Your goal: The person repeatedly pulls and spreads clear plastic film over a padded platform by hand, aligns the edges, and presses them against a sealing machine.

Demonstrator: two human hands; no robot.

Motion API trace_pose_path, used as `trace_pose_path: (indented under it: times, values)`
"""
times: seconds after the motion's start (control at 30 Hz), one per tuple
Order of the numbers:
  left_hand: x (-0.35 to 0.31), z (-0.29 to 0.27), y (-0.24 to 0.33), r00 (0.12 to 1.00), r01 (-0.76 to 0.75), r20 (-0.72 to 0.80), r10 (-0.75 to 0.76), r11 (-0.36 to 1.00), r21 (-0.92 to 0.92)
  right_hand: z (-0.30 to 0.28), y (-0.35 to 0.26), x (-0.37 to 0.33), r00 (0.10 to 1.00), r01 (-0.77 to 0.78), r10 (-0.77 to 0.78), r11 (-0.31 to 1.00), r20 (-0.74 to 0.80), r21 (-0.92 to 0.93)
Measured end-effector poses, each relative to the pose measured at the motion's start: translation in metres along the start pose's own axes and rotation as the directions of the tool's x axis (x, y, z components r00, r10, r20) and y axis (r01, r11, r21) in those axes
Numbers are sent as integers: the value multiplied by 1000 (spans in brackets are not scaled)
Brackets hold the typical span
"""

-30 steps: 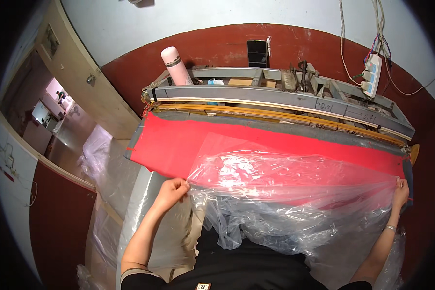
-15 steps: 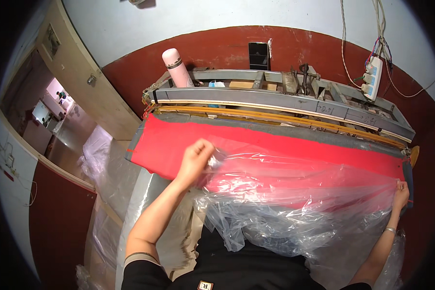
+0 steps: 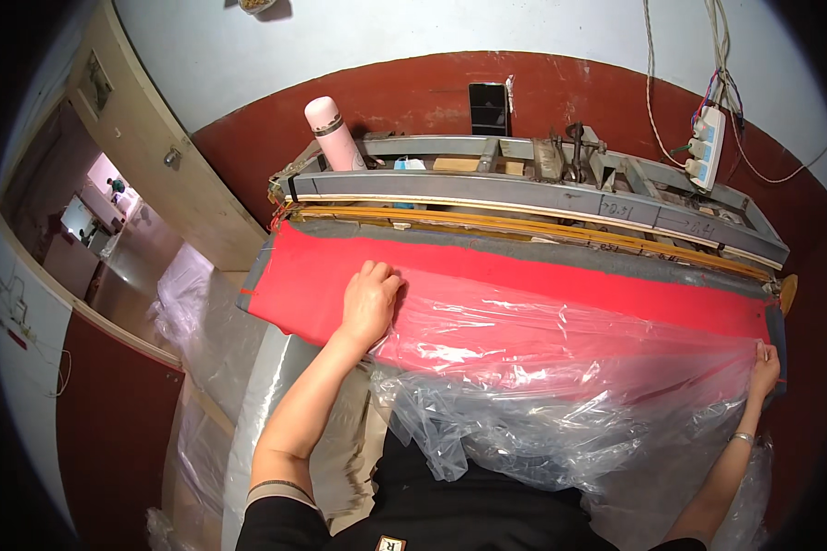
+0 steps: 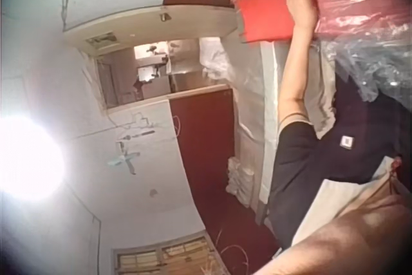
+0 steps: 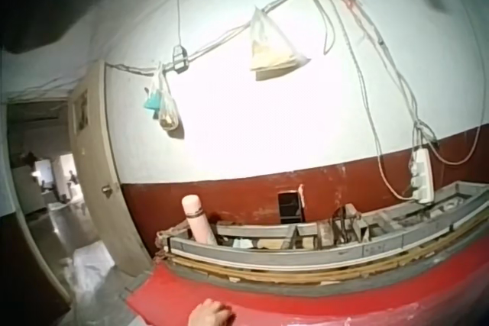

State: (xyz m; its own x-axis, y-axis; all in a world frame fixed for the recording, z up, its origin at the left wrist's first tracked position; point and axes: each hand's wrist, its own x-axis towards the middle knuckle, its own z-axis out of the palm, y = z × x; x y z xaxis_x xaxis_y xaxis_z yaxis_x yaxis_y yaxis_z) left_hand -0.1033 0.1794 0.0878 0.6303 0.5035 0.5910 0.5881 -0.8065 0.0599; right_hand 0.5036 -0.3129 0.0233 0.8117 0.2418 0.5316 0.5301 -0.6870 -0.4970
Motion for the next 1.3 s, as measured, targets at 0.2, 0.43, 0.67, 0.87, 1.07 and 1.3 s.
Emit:
trace_pose_path:
  times: [0.2, 0.43, 0.67, 0.87, 1.07, 1.3]
  values:
    - [11, 20, -6, 919, 393, 117, -378, 907, -154, -4, 30, 8, 999, -21, 29, 925, -14, 380]
    - [16, 36, -7, 926, 374, 56, -373, 891, -258, -8, 59, 25, 981, -125, 186, 832, -58, 540]
    - [68, 53, -31, 564, 427, 88, -821, 198, -882, 59, 2, 72, 979, -57, 157, 829, -134, 556]
    - [60, 109, -134, 624, 493, -277, -731, 643, -586, 144, -93, 65, 999, 8, 26, 746, -41, 666]
    - [71, 113, -125, 616, 434, -179, -767, 520, -735, 150, -114, 71, 981, 52, 82, 753, -173, 656]
    - [66, 110, -153, 437, 451, -207, -875, 412, -792, 143, -126, 69, 978, -6, 162, 653, -132, 758]
